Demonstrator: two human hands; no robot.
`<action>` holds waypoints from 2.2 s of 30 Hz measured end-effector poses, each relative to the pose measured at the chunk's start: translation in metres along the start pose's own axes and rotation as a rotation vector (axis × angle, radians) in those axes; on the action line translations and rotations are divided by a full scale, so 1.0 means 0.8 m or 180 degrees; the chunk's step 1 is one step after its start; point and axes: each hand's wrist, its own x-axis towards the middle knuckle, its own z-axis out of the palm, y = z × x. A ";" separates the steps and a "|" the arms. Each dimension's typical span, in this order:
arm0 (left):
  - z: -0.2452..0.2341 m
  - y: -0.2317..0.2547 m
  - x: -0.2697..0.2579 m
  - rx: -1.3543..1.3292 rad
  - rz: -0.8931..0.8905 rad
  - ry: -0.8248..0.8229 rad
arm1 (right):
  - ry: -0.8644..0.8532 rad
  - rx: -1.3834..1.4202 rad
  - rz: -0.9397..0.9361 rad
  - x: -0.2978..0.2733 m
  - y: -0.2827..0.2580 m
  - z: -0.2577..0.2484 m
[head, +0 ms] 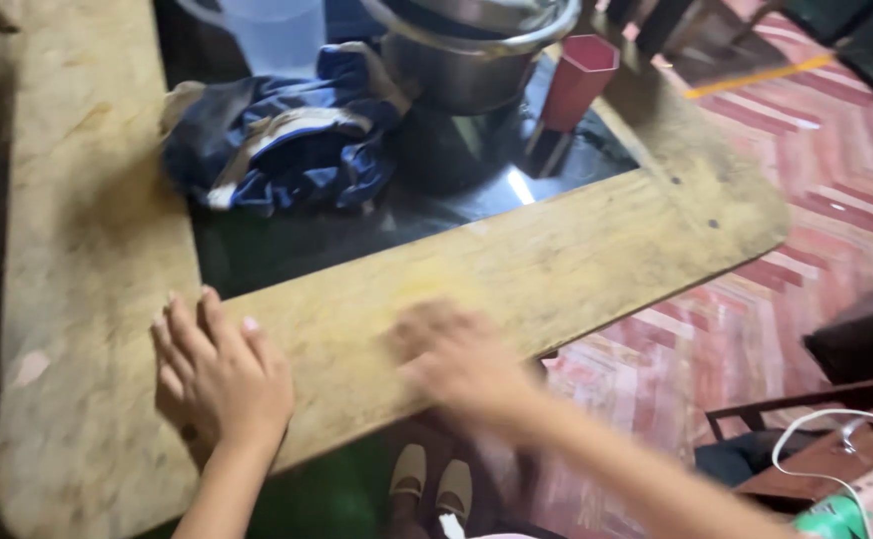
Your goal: The recorder is sanding the surface of a wooden table using a piece of sandpaper.
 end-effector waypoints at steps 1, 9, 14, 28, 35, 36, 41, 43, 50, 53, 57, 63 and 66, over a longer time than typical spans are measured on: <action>-0.003 0.000 0.000 0.0074 0.0039 -0.0003 | -0.0565 -0.0297 0.0260 -0.016 0.041 -0.006; 0.010 0.121 -0.002 -0.0866 0.1115 -0.0883 | 0.1058 -0.0068 0.2873 -0.172 0.269 -0.032; 0.059 0.215 -0.025 -0.1369 0.2505 -0.1151 | 0.1782 -0.0376 0.3737 -0.153 0.259 -0.006; 0.192 0.394 0.004 -0.1853 0.3633 -0.1690 | 0.2292 0.1924 0.5406 -0.231 0.429 0.015; 0.252 0.509 0.015 -0.1736 0.3544 -0.1756 | 0.1842 0.1410 0.5309 -0.230 0.490 -0.079; 0.262 0.527 0.017 -0.1740 0.3469 -0.1749 | 0.1589 0.1690 0.5024 -0.227 0.497 -0.091; 0.302 0.608 0.022 -0.1616 0.3263 -0.1519 | 0.0570 0.1807 0.3509 -0.200 0.586 -0.120; 0.311 0.629 0.024 -0.1588 0.3125 -0.1398 | 0.0442 0.1394 0.2794 -0.166 0.627 -0.116; 0.263 0.626 0.033 -0.1469 0.2430 -0.1476 | 0.0709 0.1782 0.2516 -0.187 0.693 -0.092; 0.250 0.617 0.022 -0.1364 0.2299 -0.1439 | 0.0685 0.2047 0.3156 -0.242 0.649 -0.116; 0.249 0.619 0.014 -0.1115 0.2302 -0.1481 | 0.0600 0.2807 0.3399 -0.269 0.631 -0.138; 0.242 0.622 0.017 -0.1113 0.2161 -0.1354 | -0.0048 0.3308 0.3230 -0.182 0.754 -0.086; 0.238 0.621 0.018 -0.1115 0.2024 -0.1190 | -0.0221 0.2964 0.3005 -0.127 0.807 -0.053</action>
